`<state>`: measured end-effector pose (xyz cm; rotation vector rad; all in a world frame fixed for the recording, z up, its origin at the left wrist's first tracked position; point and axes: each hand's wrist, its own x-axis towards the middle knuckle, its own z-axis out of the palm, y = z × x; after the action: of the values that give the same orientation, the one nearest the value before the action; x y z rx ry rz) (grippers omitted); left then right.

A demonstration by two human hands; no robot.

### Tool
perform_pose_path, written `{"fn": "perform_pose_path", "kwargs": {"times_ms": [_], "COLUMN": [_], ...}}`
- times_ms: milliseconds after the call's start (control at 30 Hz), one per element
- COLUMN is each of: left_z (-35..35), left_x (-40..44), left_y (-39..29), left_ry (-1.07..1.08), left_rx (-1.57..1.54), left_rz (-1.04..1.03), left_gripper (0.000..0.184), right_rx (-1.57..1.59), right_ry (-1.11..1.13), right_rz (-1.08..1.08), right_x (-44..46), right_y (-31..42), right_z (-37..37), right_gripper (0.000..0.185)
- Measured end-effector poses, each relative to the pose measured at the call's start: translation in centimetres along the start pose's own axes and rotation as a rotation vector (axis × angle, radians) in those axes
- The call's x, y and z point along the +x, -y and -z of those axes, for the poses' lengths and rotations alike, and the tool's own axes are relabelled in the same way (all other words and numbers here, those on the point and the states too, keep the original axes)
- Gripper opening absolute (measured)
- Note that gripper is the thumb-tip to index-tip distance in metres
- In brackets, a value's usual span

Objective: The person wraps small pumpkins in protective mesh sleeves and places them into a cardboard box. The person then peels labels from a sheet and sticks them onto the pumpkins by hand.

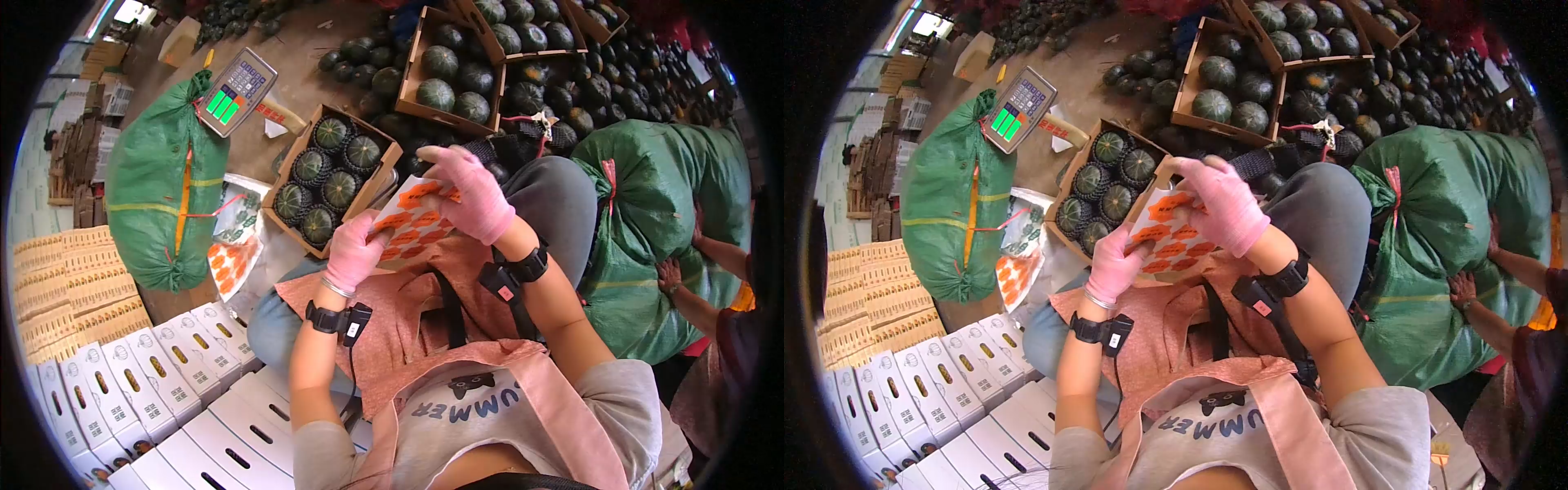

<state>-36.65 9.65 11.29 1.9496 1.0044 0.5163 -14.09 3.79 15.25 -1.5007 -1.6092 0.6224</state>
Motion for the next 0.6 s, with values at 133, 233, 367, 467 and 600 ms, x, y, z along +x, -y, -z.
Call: {"fn": "perform_pose_path", "kwargs": {"times_ms": [133, 233, 367, 467, 600], "left_z": [0.4, 0.5, 0.5, 0.7, 0.4], "left_x": [0.1, -0.2, -0.2, -0.1, 0.0], "left_y": [-1.7, -0.7, -0.4, -1.4, -0.4], "left_ry": [0.001, 0.0, 0.006, 0.034, 0.048], "left_rx": [0.054, -0.027, 0.023, -0.003, 0.006], "left_rz": [-0.036, -0.009, 0.007, 0.085, 0.088], "left_gripper": [0.022, 0.022, 0.023, 0.024, 0.024], "right_rx": [0.134, 0.166, 0.176, 0.191, 0.142], "right_ry": [0.039, 0.062, 0.061, 0.057, 0.031], "right_rz": [-0.047, -0.076, -0.07, -0.091, -0.031], "right_x": [0.0, -0.1, -0.2, -0.3, -0.3], "right_y": [-0.3, -0.5, -0.7, -0.4, -0.8], "right_z": [-0.2, -0.3, -0.4, -0.4, -0.6], "right_gripper": [0.056, 0.054, 0.049, 0.044, 0.04]}}
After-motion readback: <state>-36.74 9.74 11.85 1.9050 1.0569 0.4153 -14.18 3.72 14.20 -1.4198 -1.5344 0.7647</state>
